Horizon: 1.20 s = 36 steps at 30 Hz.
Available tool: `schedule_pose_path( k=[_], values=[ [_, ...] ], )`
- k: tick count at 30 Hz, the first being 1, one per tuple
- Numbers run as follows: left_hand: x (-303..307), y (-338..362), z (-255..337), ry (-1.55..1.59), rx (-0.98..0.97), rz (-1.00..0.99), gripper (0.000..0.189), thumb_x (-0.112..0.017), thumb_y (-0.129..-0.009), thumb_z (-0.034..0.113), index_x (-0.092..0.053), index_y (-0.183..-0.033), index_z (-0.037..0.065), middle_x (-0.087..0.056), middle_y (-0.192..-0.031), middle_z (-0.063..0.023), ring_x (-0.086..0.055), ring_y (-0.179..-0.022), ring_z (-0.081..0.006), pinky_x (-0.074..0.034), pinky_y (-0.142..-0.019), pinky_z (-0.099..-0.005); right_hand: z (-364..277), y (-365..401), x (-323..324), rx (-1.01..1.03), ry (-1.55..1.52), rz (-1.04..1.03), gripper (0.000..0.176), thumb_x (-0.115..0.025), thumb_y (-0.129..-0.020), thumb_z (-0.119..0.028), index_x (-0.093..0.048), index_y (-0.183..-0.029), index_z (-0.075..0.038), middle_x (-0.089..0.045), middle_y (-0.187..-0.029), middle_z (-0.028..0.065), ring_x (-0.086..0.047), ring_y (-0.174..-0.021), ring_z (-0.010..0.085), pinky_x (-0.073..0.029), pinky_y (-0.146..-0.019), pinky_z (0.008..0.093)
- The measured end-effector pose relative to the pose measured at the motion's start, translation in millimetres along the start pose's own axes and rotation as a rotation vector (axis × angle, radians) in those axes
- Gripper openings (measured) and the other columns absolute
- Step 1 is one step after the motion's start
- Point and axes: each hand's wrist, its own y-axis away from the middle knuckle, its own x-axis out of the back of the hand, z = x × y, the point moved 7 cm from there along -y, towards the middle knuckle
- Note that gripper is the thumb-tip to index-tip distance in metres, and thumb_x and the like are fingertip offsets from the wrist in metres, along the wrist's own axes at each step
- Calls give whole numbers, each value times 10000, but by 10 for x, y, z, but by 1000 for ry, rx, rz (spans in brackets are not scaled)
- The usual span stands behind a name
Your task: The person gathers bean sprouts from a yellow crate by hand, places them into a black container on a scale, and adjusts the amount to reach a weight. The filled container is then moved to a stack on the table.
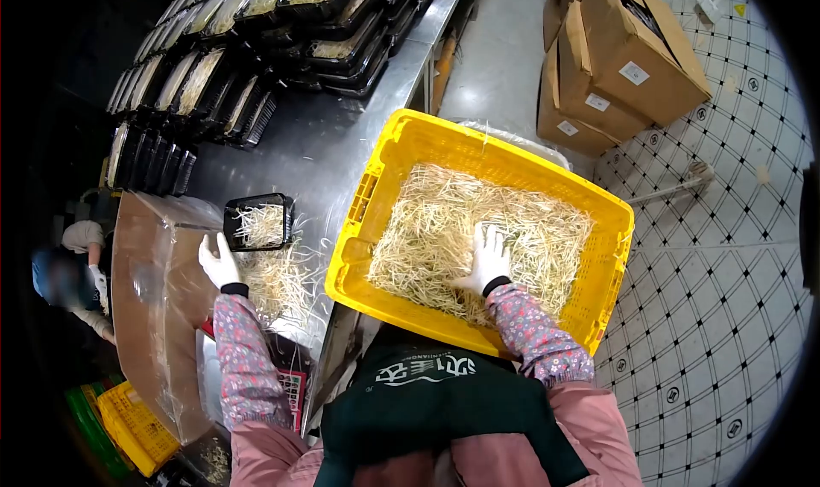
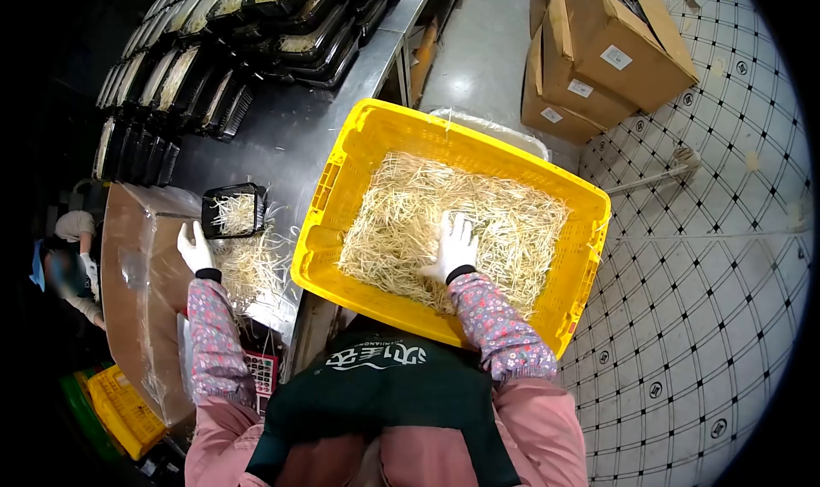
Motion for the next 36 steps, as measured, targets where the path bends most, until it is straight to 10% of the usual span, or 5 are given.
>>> schedule_pose_path(
  k=[5, 9, 19, 32, 36],
  values=[
    [-884, -152, -1050, 473, 483, -205, 507, -743, -866, 342, -591, -1226, 19, -667, -957, -50, -603, -752, -147, -485, -531, -297, 86, -232, -361, 46, -135, -33, 1166, -873, -597, -346, -214, -1520, -78, -431, -1426, 241, -438, -1319, 346, -395, -1064, 413],
    [-904, -129, -1218, 449, 546, -339, 229, -536, -869, -36, -658, -1061, -3, -694, -931, -108, -641, -612, -198, -524, -495, -331, 593, -401, -341, 100, -778, 29, 715, -817, -643, -115, -547, -1300, -28, -691, -1094, 142, -666, -988, 255, -518, -893, 334],
    [-134, 384, -275, 892, 552, -278, 313, -528, -904, 32, -583, -1211, 22, -678, -996, -108, -654, -656, -215, -560, -533, -302, 1100, -44, 398, 324, -1514, -137, 675, -782, -711, 1, -512, -1330, 11, -651, -1162, 83, -633, -991, 175, -503, -895, 301],
    [521, 1706, 1264, 989, 369, -526, 395, -503, -910, -52, -511, -1304, -52, -642, -1157, -158, -674, -719, -184, -579, -563, -267, -2062, 866, 1743, 1059, -679, -382, 715, -829, -645, -41, -550, -1302, -11, -648, -1221, 102, -615, -1093, 189, -475, -969, 328],
    [1082, 1882, 748, 1159, 458, -324, 434, -488, -920, -50, -456, -1353, -47, -603, -1225, -172, -669, -684, -200, -592, -542, -286, -3471, 1431, 1078, 1297, 221, 216, 650, -704, -688, -151, -562, -1322, -137, -652, -1114, 188, -624, -1040, 358, -538, -828, 428]
  ],
)
